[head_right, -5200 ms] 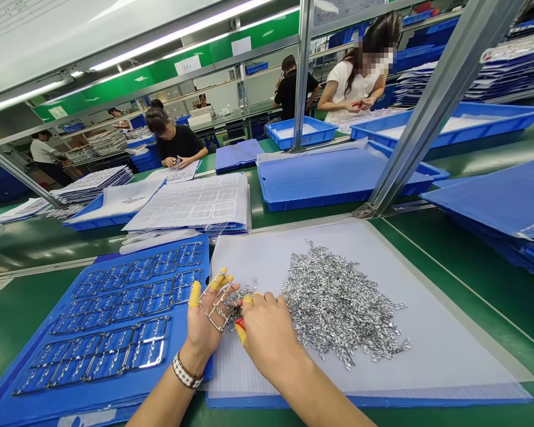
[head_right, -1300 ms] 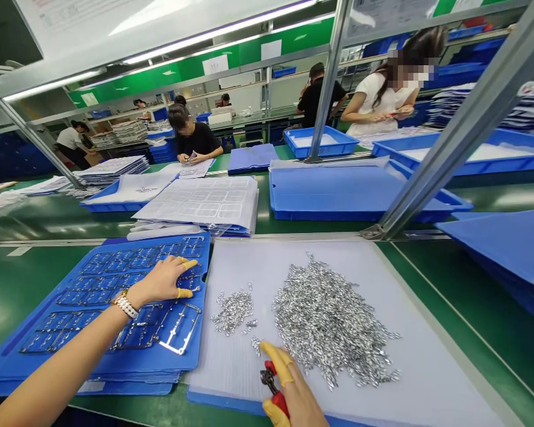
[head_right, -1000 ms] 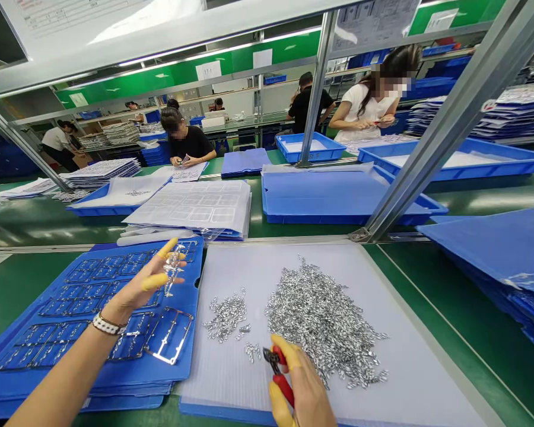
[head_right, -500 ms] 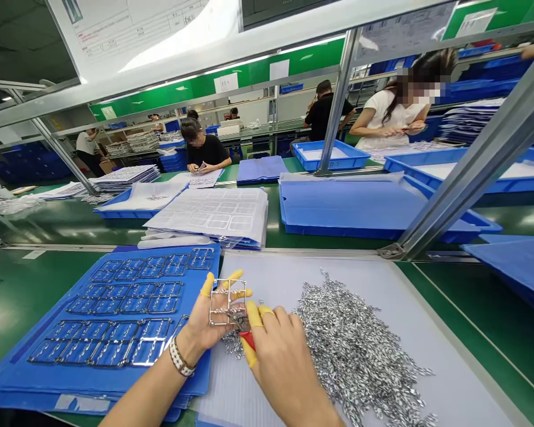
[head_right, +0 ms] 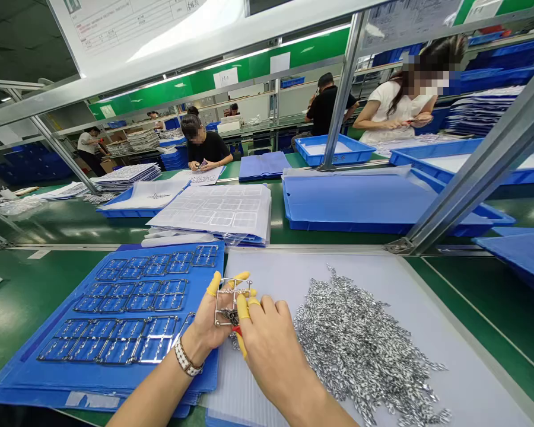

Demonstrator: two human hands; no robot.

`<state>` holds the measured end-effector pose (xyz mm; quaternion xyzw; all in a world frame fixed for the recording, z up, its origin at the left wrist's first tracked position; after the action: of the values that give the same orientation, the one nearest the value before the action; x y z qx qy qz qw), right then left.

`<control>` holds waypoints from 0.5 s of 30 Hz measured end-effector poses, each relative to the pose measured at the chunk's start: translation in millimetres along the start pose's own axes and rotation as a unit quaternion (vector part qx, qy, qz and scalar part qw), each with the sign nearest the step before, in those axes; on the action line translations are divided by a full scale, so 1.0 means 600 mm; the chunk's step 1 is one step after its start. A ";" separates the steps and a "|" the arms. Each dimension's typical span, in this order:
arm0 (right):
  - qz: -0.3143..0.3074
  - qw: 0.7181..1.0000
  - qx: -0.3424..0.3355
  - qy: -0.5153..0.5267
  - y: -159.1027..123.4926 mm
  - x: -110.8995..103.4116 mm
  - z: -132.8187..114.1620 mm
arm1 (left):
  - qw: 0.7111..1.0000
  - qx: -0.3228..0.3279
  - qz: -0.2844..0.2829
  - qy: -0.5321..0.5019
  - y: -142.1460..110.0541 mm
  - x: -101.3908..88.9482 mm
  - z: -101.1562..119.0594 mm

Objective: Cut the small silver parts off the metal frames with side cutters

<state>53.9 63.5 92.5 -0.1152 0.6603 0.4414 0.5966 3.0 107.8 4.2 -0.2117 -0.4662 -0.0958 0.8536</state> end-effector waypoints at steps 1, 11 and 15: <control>0.001 1.000 -0.001 -0.003 0.001 -0.001 0.000 | 1.000 -0.001 -0.004 0.000 -0.001 0.002 -0.001; -0.033 0.999 0.004 -0.025 0.006 0.002 0.000 | 1.000 -0.008 0.012 0.007 0.001 -0.008 -0.007; -0.041 0.998 -0.006 -0.044 0.004 0.003 -0.007 | 1.000 -0.015 0.019 0.009 0.001 -0.012 -0.010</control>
<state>49.1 62.7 91.6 -0.1262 0.6258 0.4252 0.6416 4.1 105.4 -4.9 -0.2323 -0.4529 -0.0886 0.8562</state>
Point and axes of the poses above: each hand's wrist, its own y-axis towards the middle knuckle, its own x-axis out of the palm, z = x × y, the point moved 10 cm from there along y, towards the middle knuckle, and after that the axes turned 4 degrees about -x, right-handed, at the moved point
